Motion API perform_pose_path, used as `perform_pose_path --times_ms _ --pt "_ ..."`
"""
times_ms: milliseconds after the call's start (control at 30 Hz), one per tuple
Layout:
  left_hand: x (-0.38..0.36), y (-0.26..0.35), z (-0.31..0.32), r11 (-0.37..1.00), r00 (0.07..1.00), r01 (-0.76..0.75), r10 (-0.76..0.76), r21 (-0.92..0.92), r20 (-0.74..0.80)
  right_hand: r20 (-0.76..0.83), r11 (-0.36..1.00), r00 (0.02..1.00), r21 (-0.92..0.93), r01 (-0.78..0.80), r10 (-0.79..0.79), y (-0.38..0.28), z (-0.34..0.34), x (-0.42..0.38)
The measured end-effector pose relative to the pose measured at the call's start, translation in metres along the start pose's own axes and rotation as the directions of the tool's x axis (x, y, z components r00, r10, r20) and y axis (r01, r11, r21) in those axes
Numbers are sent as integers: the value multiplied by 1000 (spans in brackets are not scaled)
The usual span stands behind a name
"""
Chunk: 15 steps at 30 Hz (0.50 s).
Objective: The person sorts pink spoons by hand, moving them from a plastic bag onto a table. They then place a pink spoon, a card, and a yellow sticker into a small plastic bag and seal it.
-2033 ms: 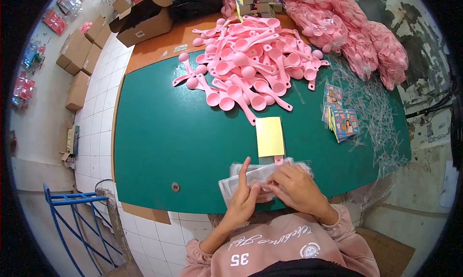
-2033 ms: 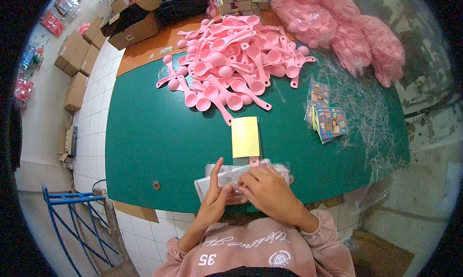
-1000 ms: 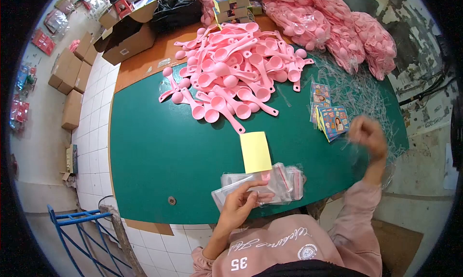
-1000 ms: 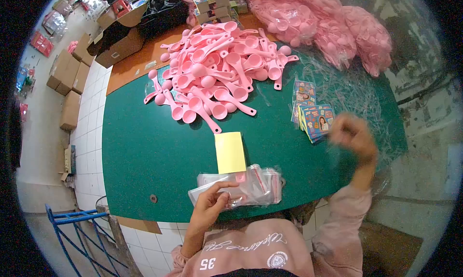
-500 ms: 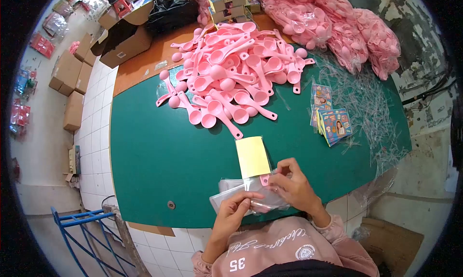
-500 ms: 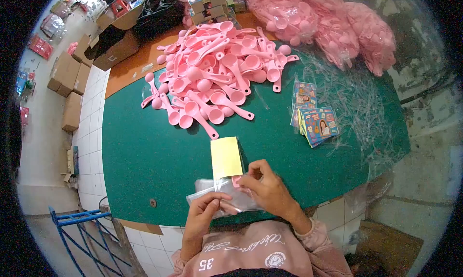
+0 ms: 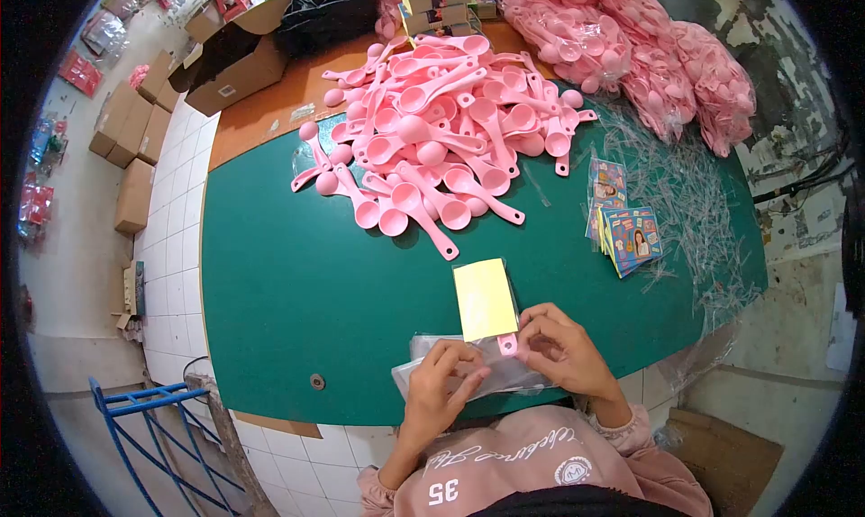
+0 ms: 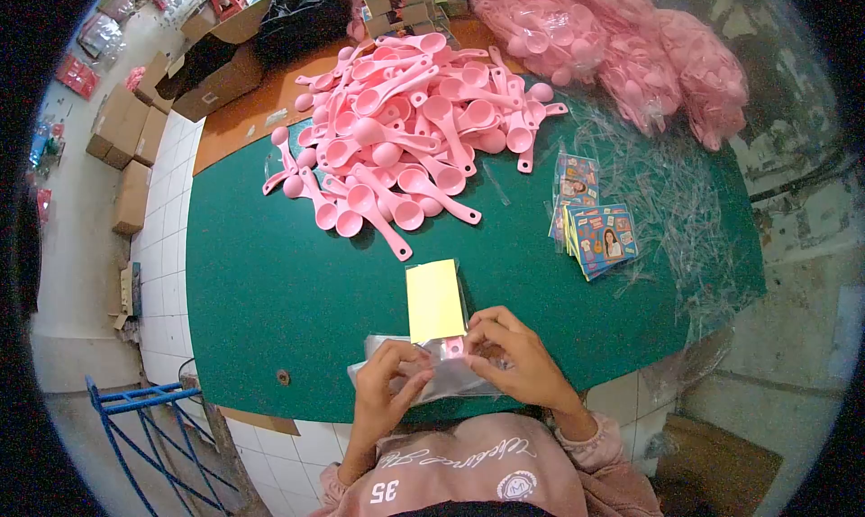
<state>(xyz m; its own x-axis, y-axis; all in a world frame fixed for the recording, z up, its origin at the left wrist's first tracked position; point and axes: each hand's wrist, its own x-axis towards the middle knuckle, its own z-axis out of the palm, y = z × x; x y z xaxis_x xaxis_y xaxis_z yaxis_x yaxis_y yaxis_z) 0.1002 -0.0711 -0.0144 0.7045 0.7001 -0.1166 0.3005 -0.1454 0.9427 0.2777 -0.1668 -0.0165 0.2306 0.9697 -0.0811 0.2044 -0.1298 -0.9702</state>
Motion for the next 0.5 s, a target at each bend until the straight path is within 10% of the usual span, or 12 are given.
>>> perform_pose_path --times_ms 167,500 --pt "-1 -5 7 998 992 58 -56 15 -115 -3 895 980 408 -178 197 12 11 -1" --pt "4 -5 15 994 969 113 -112 -9 -219 -167 871 928 432 -234 332 4 23 2"
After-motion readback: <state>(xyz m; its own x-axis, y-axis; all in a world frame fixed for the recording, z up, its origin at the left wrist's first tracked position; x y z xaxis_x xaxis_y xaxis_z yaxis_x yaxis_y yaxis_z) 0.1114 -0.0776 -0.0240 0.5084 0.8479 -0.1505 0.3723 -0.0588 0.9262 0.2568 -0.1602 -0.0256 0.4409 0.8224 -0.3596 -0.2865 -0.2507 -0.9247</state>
